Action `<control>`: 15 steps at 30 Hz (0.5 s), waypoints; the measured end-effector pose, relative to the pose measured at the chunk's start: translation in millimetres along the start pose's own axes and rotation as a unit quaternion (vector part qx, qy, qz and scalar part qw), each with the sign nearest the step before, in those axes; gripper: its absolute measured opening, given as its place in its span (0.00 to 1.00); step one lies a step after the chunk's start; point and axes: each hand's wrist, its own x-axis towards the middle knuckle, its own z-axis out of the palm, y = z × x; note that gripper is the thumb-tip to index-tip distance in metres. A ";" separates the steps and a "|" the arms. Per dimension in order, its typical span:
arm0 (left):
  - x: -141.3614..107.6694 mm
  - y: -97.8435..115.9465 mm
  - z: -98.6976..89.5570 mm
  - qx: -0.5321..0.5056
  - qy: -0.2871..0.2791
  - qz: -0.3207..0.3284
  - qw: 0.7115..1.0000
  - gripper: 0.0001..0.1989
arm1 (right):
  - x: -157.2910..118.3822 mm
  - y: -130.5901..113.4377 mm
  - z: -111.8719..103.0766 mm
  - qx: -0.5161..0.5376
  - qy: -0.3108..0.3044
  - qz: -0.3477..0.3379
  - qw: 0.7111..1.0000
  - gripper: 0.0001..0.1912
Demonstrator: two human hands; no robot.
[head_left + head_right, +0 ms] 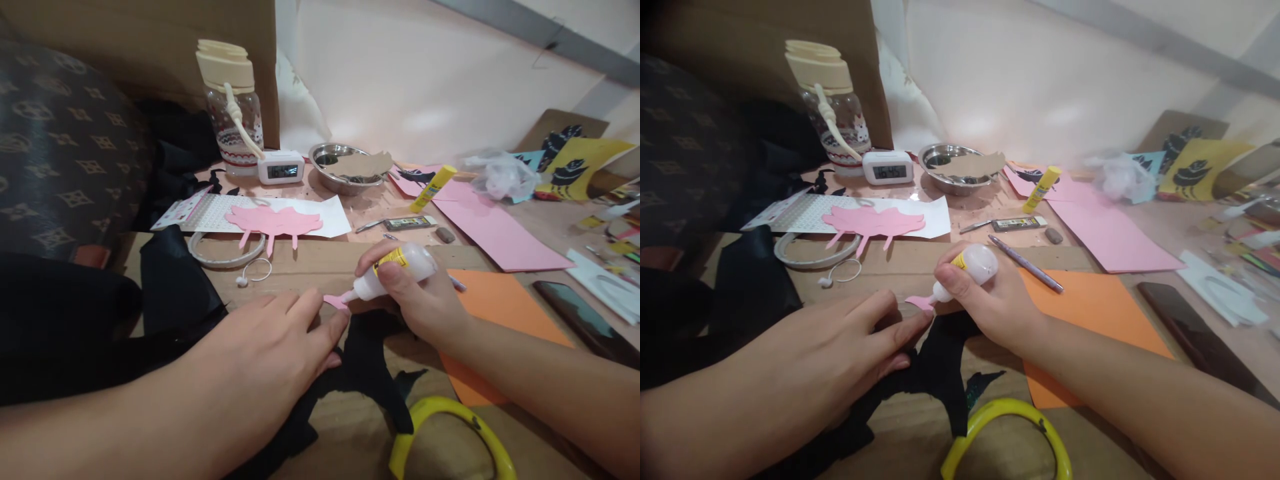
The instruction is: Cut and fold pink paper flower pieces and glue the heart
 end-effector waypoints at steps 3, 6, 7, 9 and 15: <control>1.9 1.0 -3.4 0.019 -0.058 0.002 0.998 0.19 | 0.7 -0.4 0.6 0.012 -0.003 -0.023 1.000 0.20; 2.7 1.3 -5.8 0.019 -0.078 -0.002 0.997 0.20 | 0.9 -0.6 0.7 0.008 -0.006 -0.035 0.999 0.20; 2.6 1.3 -6.1 0.018 -0.082 -0.002 0.997 0.20 | 0.8 -0.7 0.6 0.005 -0.005 -0.038 0.999 0.20; 1.9 1.1 -6.0 0.014 -0.081 0.001 0.997 0.20 | 0.6 -0.8 0.4 -0.001 -0.004 -0.041 0.999 0.20; 1.3 0.3 -3.5 0.001 -0.052 0.000 0.999 0.20 | 0.3 -1.3 0.1 -0.006 -0.003 -0.048 0.999 0.20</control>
